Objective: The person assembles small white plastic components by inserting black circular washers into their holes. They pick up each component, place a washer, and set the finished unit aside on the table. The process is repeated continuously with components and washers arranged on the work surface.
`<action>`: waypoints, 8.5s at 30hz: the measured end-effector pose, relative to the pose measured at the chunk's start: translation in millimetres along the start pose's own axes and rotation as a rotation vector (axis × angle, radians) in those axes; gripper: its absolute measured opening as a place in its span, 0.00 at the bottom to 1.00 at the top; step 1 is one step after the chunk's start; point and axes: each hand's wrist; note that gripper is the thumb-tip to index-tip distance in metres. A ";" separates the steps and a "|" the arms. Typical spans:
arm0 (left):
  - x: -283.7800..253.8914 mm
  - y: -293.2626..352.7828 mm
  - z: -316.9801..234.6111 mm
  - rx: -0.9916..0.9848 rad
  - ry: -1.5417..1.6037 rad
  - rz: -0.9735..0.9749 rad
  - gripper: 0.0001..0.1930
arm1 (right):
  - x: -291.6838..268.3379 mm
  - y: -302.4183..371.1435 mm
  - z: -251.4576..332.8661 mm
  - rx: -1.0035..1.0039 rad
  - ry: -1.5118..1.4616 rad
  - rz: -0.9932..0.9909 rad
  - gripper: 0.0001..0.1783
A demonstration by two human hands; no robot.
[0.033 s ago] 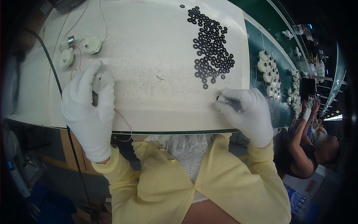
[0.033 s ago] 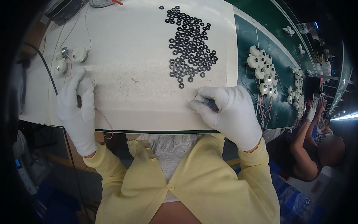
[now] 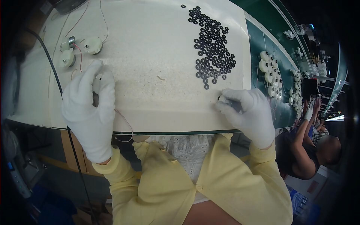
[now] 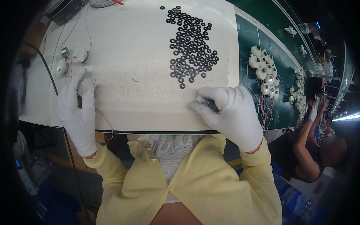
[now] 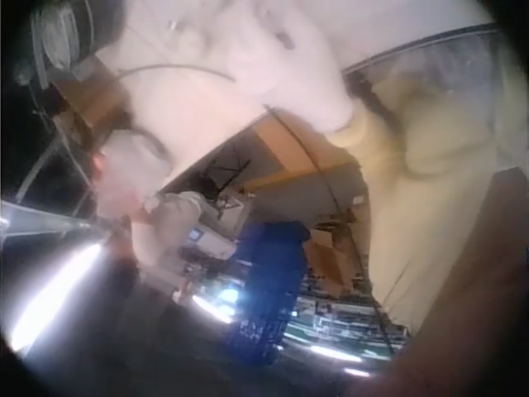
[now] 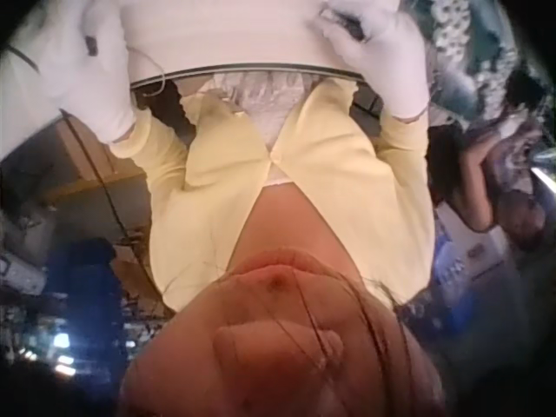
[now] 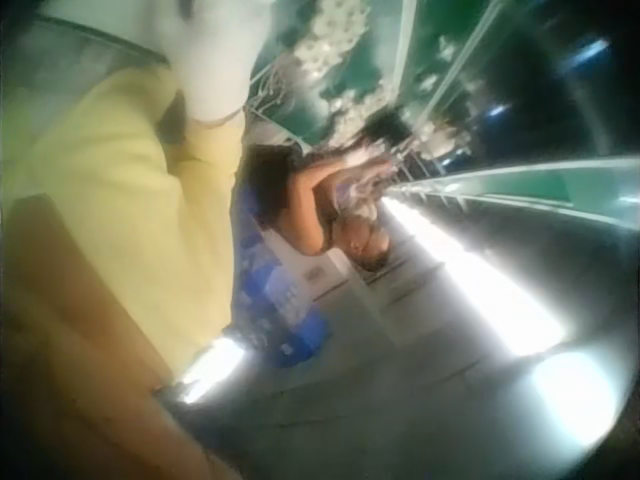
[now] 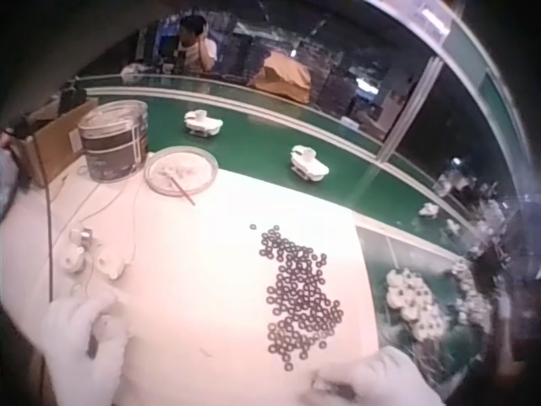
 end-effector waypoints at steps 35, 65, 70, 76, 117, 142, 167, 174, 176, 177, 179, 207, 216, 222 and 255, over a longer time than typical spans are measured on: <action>-4.1 0.2 -2.8 -0.050 -0.028 0.106 0.18 | 7.6 19.8 -33.8 0.082 0.105 -0.251 0.28; 26.2 -4.5 -152.3 0.687 0.404 -0.271 0.16 | 49.7 17.5 26.9 -0.077 -1.744 0.116 0.32; -17.7 -36.1 -94.1 0.465 0.143 -0.037 0.21 | 56.1 18.0 -2.2 -0.113 -2.180 0.408 0.42; -32.6 -77.7 15.2 0.106 -0.608 -0.130 0.12 | 29.7 13.7 20.6 0.102 -1.308 -0.134 0.25; 6.6 42.7 -25.7 0.254 0.849 0.018 0.17 | 2.6 10.8 -31.4 0.472 -1.115 0.022 0.18; -6.0 39.4 -11.7 0.460 0.877 0.327 0.14 | 4.9 -20.0 -8.2 0.335 -0.233 -0.021 0.08; -3.5 37.9 -14.3 0.440 0.881 0.308 0.12 | -7.9 -10.1 -23.7 0.131 -0.359 0.182 0.21; -3.4 37.4 -14.2 0.456 0.879 0.311 0.12 | -3.5 6.0 -33.3 0.255 -0.694 0.061 0.19; -2.6 38.3 -14.9 0.453 0.873 0.295 0.13 | -11.1 5.8 -32.7 0.113 -0.322 0.066 0.19; -2.2 38.8 -15.2 0.451 0.869 0.287 0.13 | -13.7 5.7 -33.3 0.042 -0.136 0.068 0.18; -2.2 39.5 -14.7 0.446 0.875 0.292 0.13 | -10.2 10.8 -40.2 0.127 -0.372 0.161 0.19; -3.5 38.4 -16.3 0.426 0.871 0.281 0.13 | 15.5 -2.3 -27.7 0.367 -0.943 -0.003 0.16; -4.0 38.1 -17.2 0.408 0.872 0.274 0.12 | 16.1 -3.2 0.5 0.505 -0.568 -0.077 0.15; -3.0 37.6 -17.5 0.417 0.870 0.279 0.13 | 6.7 5.5 -2.8 0.390 -0.422 -0.011 0.15; -3.5 38.0 -20.2 0.366 0.831 0.278 0.07 | -6.8 14.5 -45.9 0.027 -0.544 0.076 0.11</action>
Point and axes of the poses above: each hand's wrist, its own y-axis away from the middle knuckle, its own x-axis out of the palm, z = x × y, and after that the axes turned 14 degrees about z, right-handed
